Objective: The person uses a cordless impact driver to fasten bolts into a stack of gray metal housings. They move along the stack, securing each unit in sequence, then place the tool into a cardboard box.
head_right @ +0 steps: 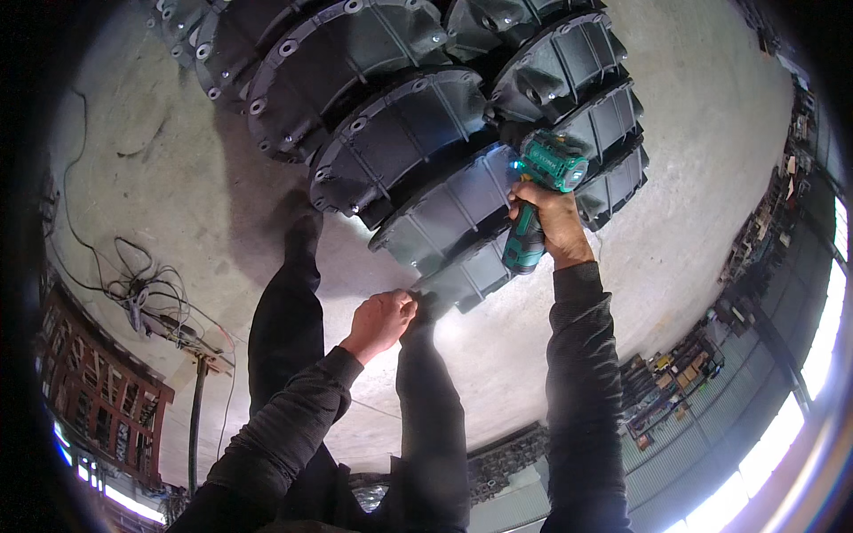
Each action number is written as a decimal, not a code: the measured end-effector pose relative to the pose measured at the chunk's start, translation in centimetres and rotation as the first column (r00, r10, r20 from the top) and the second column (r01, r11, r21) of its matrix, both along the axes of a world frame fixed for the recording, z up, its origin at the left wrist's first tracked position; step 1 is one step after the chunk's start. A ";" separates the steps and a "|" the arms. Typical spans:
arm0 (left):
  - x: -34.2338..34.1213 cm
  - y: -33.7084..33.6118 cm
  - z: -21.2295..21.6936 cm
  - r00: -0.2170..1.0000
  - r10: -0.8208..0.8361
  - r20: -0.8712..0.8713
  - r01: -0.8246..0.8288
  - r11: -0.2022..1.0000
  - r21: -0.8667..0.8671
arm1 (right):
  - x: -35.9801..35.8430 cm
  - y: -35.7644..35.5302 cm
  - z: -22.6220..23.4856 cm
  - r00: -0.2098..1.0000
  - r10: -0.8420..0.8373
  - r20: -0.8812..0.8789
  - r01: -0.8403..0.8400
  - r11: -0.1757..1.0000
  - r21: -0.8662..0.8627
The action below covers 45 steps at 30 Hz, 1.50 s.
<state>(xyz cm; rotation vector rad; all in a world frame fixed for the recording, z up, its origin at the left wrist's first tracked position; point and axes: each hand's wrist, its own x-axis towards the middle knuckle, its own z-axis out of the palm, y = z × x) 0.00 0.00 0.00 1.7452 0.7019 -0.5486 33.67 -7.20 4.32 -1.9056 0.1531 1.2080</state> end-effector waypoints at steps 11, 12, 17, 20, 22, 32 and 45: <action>0.5 1.0 -1.0 0.999 0.005 0.045 -0.005 1.000 -0.006 | 0.5 1.4 -0.5 1.000 0.000 0.017 -0.001 1.000 0.010; 0.4 0.9 -1.0 0.999 -0.006 0.047 0.006 1.000 -0.007 | 0.5 1.3 -0.6 1.000 -0.017 0.010 0.017 1.000 0.008; 0.1 0.6 -0.8 0.997 -0.060 0.043 0.060 0.998 0.001 | 0.5 1.2 -0.7 1.000 -0.030 0.008 0.030 0.999 0.012; -0.1 0.5 -0.4 0.998 -0.045 0.044 0.045 0.999 0.019 | 0.3 1.2 -0.5 0.999 -0.040 0.009 0.040 0.999 0.021; -0.2 0.4 -0.1 0.998 -0.036 0.042 0.035 0.999 0.014 | 0.1 1.3 -0.3 0.999 -0.047 0.012 0.046 0.999 0.022; -0.9 -0.7 0.4 1.000 0.003 -0.021 -0.003 1.000 -0.014 | -0.4 0.8 -0.2 0.998 0.004 0.065 -0.007 0.998 0.056; -1.3 -2.2 0.4 0.999 0.026 -0.029 -0.026 1.000 -0.001 | -9.9 -1.7 7.5 0.995 -0.024 0.093 0.018 0.998 0.068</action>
